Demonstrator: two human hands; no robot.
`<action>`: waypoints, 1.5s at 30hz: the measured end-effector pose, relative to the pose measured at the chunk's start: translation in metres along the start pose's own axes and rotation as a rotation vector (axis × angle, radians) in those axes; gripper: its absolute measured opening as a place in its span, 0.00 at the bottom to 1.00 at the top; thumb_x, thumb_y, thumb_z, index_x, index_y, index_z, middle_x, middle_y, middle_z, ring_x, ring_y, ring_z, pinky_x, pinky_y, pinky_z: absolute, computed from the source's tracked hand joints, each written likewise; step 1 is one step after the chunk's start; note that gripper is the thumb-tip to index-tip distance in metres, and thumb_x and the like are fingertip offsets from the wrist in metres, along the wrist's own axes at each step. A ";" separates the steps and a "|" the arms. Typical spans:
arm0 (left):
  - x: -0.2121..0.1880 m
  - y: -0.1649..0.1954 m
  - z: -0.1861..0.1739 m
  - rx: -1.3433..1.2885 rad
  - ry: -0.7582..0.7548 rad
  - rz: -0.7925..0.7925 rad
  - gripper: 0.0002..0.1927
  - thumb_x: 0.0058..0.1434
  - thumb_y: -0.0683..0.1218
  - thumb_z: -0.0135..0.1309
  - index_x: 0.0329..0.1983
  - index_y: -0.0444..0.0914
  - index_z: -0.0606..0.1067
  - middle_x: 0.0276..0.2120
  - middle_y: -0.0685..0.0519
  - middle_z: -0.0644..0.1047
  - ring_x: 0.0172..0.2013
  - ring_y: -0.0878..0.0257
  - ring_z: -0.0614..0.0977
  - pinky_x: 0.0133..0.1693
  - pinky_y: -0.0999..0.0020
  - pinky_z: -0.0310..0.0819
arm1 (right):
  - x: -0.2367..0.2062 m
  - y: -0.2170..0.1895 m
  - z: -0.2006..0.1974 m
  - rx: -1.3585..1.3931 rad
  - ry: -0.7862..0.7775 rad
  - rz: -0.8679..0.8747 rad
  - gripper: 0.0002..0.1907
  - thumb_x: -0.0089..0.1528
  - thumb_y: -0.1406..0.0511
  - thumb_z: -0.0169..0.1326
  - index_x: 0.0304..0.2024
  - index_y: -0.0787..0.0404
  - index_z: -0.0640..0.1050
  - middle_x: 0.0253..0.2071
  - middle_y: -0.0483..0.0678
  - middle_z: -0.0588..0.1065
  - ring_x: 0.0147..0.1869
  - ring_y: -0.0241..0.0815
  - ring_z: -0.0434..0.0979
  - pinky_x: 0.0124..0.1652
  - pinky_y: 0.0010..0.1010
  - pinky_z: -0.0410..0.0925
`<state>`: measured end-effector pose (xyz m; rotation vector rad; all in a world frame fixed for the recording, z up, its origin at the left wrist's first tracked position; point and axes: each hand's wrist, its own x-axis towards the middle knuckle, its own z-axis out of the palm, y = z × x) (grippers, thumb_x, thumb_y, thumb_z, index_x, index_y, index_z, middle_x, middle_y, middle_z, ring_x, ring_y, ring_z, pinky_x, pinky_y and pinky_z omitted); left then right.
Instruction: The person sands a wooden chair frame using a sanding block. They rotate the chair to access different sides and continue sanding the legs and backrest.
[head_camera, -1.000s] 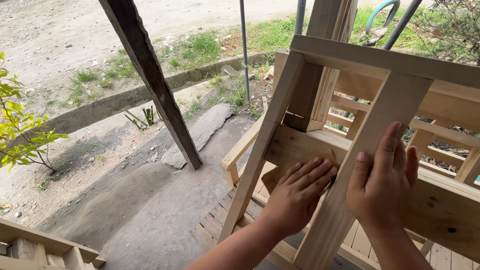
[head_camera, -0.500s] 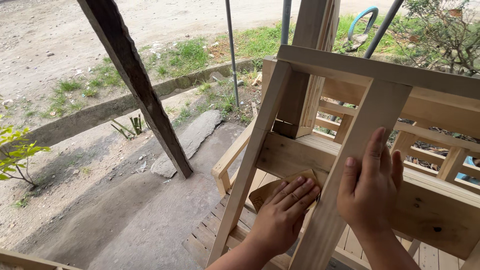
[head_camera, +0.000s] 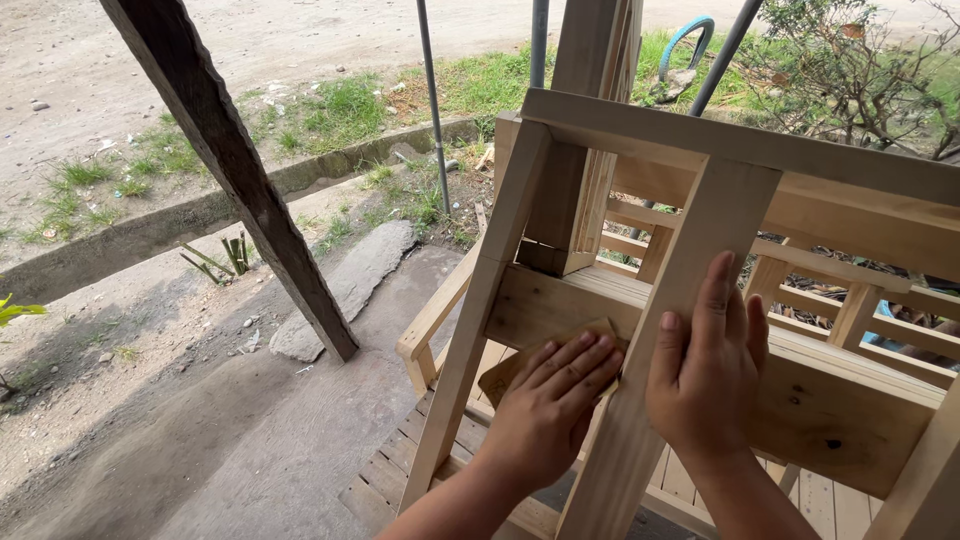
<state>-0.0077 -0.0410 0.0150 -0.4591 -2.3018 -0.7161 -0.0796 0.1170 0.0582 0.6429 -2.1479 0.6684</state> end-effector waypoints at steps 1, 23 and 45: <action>0.003 -0.003 0.003 -0.011 0.008 0.003 0.24 0.71 0.43 0.47 0.70 0.40 0.71 0.69 0.49 0.71 0.72 0.53 0.68 0.70 0.51 0.56 | 0.000 0.000 0.000 -0.001 -0.006 0.006 0.34 0.74 0.63 0.41 0.79 0.68 0.47 0.72 0.65 0.66 0.75 0.55 0.67 0.77 0.46 0.45; 0.002 0.005 -0.001 0.006 0.060 -0.059 0.23 0.71 0.42 0.44 0.70 0.42 0.71 0.69 0.50 0.72 0.71 0.54 0.69 0.70 0.49 0.56 | 0.000 0.000 0.001 0.021 0.015 -0.003 0.34 0.73 0.64 0.42 0.78 0.68 0.48 0.75 0.63 0.62 0.78 0.57 0.63 0.77 0.47 0.45; 0.027 -0.017 0.007 0.051 0.305 -0.253 0.21 0.75 0.43 0.41 0.68 0.34 0.69 0.69 0.43 0.69 0.72 0.46 0.66 0.69 0.49 0.60 | 0.000 0.002 0.004 0.008 -0.001 -0.006 0.34 0.73 0.64 0.41 0.79 0.66 0.47 0.77 0.64 0.59 0.80 0.56 0.61 0.77 0.46 0.44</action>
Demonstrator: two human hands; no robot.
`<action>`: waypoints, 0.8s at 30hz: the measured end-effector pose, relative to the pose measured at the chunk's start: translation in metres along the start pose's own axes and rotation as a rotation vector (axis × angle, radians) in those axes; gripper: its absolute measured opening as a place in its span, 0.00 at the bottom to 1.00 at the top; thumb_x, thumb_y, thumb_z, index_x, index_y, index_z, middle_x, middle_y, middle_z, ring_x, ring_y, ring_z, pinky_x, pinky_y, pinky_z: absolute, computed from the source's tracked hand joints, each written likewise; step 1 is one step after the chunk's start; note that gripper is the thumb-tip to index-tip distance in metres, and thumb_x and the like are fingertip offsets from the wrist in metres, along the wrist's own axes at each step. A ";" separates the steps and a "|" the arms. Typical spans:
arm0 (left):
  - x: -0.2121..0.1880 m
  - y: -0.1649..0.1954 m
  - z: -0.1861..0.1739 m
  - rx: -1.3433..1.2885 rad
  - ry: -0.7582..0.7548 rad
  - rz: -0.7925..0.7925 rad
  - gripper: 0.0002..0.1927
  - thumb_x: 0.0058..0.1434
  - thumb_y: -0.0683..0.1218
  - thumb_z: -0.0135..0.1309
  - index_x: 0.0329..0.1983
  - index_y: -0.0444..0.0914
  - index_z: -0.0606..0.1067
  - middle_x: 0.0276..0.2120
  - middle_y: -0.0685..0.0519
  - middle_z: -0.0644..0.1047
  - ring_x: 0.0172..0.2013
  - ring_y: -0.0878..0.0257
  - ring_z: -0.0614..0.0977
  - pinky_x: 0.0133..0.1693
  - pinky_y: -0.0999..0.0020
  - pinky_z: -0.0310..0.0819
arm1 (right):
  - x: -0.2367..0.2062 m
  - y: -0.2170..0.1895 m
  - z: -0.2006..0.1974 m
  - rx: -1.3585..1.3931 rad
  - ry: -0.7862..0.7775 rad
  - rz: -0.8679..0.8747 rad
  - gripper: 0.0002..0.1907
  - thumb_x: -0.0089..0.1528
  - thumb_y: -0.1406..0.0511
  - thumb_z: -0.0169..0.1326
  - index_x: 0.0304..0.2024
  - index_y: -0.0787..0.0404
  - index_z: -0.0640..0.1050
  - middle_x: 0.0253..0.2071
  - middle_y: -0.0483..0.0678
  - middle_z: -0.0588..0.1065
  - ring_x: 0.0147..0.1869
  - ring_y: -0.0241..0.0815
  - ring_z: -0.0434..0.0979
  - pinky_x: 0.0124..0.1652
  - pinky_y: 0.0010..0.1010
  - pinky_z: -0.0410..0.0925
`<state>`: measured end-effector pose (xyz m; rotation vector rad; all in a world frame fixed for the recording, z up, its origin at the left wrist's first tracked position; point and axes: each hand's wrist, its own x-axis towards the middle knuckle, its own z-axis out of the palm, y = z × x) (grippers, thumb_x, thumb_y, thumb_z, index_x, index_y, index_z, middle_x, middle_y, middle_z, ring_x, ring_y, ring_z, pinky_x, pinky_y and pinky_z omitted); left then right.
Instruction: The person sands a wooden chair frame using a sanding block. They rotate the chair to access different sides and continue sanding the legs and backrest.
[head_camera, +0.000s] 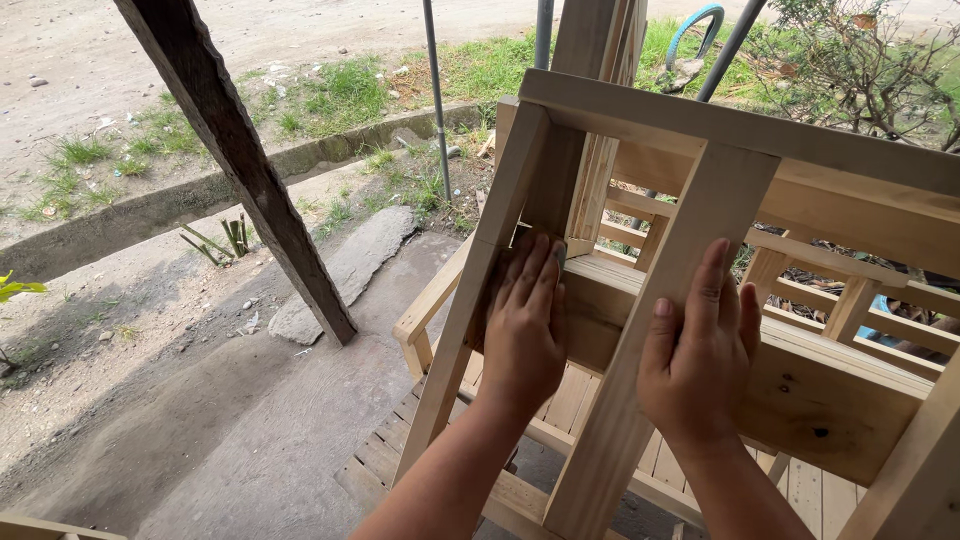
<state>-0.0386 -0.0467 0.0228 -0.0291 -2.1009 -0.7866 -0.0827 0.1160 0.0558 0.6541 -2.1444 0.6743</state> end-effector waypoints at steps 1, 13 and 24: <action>-0.005 0.005 -0.004 0.018 -0.005 0.031 0.21 0.74 0.42 0.41 0.69 0.33 0.69 0.69 0.42 0.69 0.72 0.46 0.66 0.69 0.47 0.58 | 0.000 0.000 0.000 0.009 0.002 0.004 0.34 0.73 0.64 0.41 0.78 0.66 0.47 0.77 0.64 0.59 0.79 0.56 0.62 0.77 0.46 0.44; 0.002 -0.005 -0.004 0.013 -0.007 0.038 0.22 0.74 0.42 0.42 0.70 0.34 0.67 0.70 0.42 0.69 0.72 0.45 0.65 0.70 0.50 0.59 | -0.001 0.000 -0.001 -0.002 -0.018 -0.013 0.34 0.74 0.64 0.40 0.78 0.68 0.46 0.76 0.65 0.60 0.81 0.58 0.60 0.77 0.47 0.45; 0.025 0.000 -0.003 0.042 -0.047 0.073 0.20 0.75 0.43 0.42 0.68 0.35 0.69 0.70 0.44 0.69 0.72 0.48 0.66 0.71 0.49 0.59 | 0.000 -0.002 -0.002 -0.010 0.003 -0.018 0.34 0.74 0.64 0.41 0.79 0.66 0.46 0.75 0.64 0.62 0.78 0.58 0.64 0.76 0.47 0.47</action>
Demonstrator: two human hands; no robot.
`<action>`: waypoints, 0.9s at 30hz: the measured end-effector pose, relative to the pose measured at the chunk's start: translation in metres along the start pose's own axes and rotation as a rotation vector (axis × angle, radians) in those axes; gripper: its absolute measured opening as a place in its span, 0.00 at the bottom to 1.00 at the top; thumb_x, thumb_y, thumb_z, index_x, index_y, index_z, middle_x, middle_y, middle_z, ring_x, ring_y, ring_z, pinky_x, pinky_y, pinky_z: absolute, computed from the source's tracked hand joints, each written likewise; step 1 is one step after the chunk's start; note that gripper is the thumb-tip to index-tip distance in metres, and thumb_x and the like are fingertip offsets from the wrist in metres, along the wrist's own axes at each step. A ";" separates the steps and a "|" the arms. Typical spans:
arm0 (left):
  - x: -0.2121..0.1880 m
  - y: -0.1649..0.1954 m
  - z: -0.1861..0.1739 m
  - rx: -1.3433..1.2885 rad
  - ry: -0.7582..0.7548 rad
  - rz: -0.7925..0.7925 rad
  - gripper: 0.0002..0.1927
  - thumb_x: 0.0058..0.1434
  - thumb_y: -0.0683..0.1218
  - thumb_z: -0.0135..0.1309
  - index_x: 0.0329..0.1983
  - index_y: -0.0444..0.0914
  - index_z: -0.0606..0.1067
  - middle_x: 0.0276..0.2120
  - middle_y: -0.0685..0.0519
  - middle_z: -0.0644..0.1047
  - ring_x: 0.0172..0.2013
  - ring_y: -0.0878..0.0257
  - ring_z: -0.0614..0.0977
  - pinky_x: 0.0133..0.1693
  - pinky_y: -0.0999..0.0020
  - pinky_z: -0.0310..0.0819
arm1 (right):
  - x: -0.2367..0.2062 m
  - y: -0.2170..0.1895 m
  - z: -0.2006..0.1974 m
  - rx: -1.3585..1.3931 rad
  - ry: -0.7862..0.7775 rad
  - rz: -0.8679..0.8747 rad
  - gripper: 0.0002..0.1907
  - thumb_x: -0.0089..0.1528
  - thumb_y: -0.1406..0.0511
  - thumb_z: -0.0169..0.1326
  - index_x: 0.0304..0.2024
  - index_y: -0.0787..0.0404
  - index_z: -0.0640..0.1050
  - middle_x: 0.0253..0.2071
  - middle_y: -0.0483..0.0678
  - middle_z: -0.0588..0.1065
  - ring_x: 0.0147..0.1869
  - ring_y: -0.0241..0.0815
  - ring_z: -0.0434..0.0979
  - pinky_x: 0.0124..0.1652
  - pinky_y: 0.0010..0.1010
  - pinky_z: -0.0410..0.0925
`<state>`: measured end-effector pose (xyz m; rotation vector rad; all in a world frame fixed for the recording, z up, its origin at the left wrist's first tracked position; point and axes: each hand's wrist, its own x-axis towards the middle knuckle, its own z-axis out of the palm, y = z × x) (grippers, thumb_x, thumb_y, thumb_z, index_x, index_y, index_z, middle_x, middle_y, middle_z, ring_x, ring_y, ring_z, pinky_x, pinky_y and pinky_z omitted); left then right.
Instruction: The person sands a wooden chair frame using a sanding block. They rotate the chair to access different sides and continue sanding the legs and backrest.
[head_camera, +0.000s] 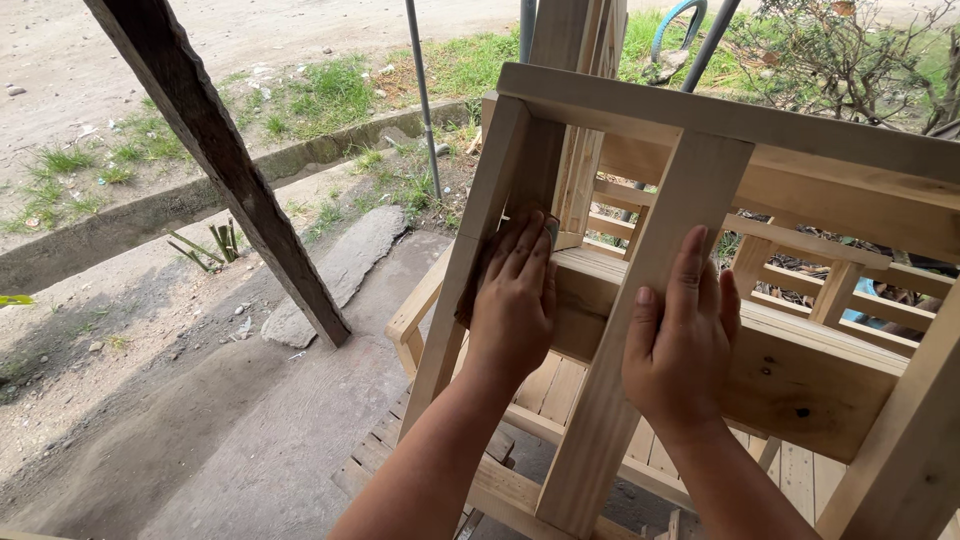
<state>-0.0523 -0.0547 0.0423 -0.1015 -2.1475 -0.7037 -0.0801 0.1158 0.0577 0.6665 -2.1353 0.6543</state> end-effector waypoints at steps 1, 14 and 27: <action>-0.009 0.004 -0.003 -0.008 -0.008 0.034 0.21 0.74 0.43 0.42 0.69 0.35 0.69 0.70 0.44 0.69 0.72 0.48 0.66 0.70 0.47 0.57 | 0.000 0.000 0.000 -0.004 0.002 -0.004 0.34 0.74 0.64 0.41 0.78 0.66 0.45 0.75 0.64 0.63 0.77 0.58 0.64 0.76 0.47 0.48; -0.024 0.004 0.019 -0.060 -0.183 0.214 0.25 0.70 0.42 0.46 0.71 0.39 0.68 0.70 0.48 0.69 0.73 0.54 0.66 0.72 0.52 0.55 | 0.000 -0.001 0.000 0.001 0.011 0.008 0.34 0.74 0.64 0.41 0.79 0.66 0.47 0.73 0.62 0.65 0.77 0.55 0.65 0.76 0.46 0.48; -0.054 -0.024 -0.089 -0.382 -0.618 -0.507 0.15 0.73 0.45 0.52 0.53 0.30 0.80 0.44 0.37 0.82 0.43 0.42 0.82 0.45 0.54 0.77 | -0.019 -0.037 -0.003 0.110 0.145 0.030 0.39 0.75 0.61 0.47 0.80 0.64 0.43 0.83 0.60 0.41 0.88 0.57 0.39 0.82 0.48 0.44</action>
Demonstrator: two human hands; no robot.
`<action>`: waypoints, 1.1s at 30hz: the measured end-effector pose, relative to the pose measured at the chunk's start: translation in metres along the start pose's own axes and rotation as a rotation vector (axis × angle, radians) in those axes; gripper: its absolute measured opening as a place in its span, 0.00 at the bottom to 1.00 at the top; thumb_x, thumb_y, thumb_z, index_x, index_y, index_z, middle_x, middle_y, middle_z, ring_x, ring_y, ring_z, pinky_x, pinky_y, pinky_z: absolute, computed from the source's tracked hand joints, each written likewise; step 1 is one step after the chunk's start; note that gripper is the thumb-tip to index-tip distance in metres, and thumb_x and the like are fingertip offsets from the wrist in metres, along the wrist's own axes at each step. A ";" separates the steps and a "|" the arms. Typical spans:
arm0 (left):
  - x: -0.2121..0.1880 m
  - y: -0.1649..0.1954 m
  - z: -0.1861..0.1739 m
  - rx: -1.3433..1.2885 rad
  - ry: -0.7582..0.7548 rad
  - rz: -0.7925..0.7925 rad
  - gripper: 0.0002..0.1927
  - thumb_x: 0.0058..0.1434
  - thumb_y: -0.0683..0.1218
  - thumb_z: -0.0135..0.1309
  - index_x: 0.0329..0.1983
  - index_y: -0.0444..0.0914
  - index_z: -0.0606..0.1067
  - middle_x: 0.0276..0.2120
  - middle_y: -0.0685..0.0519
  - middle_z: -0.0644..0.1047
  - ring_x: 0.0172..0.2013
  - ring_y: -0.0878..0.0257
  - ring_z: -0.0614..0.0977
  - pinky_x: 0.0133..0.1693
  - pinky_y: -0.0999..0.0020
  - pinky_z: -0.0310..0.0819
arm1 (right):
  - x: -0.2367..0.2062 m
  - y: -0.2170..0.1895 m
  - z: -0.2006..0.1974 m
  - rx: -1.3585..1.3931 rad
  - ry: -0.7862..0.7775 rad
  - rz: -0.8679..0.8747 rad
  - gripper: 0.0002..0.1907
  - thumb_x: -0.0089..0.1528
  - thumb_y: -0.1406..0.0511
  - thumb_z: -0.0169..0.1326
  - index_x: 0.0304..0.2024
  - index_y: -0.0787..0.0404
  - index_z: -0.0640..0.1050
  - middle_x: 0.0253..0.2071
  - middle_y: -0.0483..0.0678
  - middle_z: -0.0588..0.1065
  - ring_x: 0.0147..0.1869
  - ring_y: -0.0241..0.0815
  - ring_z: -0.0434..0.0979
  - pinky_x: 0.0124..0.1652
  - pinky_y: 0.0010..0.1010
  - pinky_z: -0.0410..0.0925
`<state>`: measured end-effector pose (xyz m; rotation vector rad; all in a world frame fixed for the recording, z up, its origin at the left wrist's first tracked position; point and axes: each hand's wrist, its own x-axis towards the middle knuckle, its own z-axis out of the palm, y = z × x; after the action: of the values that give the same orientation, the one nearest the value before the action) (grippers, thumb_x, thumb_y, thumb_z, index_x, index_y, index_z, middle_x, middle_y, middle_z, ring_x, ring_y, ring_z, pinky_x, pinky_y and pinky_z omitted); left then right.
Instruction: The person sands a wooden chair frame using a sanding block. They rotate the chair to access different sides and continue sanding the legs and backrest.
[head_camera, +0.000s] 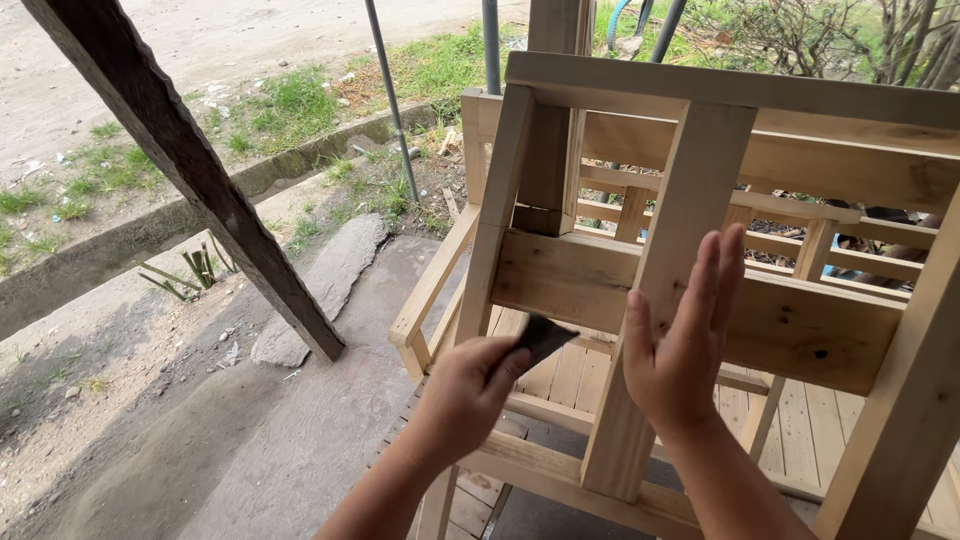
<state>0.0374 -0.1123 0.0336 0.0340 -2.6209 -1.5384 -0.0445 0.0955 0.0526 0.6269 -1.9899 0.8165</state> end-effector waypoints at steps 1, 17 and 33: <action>0.005 0.002 -0.010 -0.111 0.033 -0.148 0.16 0.76 0.45 0.52 0.50 0.25 0.81 0.38 0.31 0.82 0.39 0.36 0.81 0.41 0.51 0.77 | -0.010 -0.010 0.001 0.024 0.024 -0.025 0.40 0.74 0.61 0.47 0.80 0.62 0.43 0.83 0.58 0.41 0.88 0.55 0.38 0.82 0.47 0.44; 0.037 -0.001 -0.009 -0.419 0.378 0.448 0.21 0.74 0.48 0.47 0.63 0.30 0.70 0.50 0.42 0.77 0.51 0.55 0.79 0.55 0.63 0.74 | -0.112 -0.073 0.028 0.359 0.144 0.382 0.28 0.77 0.65 0.38 0.76 0.71 0.52 0.78 0.63 0.53 0.83 0.55 0.51 0.78 0.42 0.50; 0.076 -0.027 0.011 -0.315 0.209 0.221 0.28 0.73 0.56 0.37 0.69 0.38 0.66 0.44 0.44 0.84 0.45 0.54 0.87 0.46 0.63 0.78 | -0.001 -0.056 0.086 -0.467 -0.249 0.030 0.26 0.69 0.57 0.44 0.69 0.51 0.67 0.75 0.49 0.60 0.80 0.54 0.48 0.70 0.63 0.31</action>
<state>-0.0401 -0.1212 0.0108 -0.1099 -2.1221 -1.7393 -0.0513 -0.0048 0.0340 0.4378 -2.3157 0.2757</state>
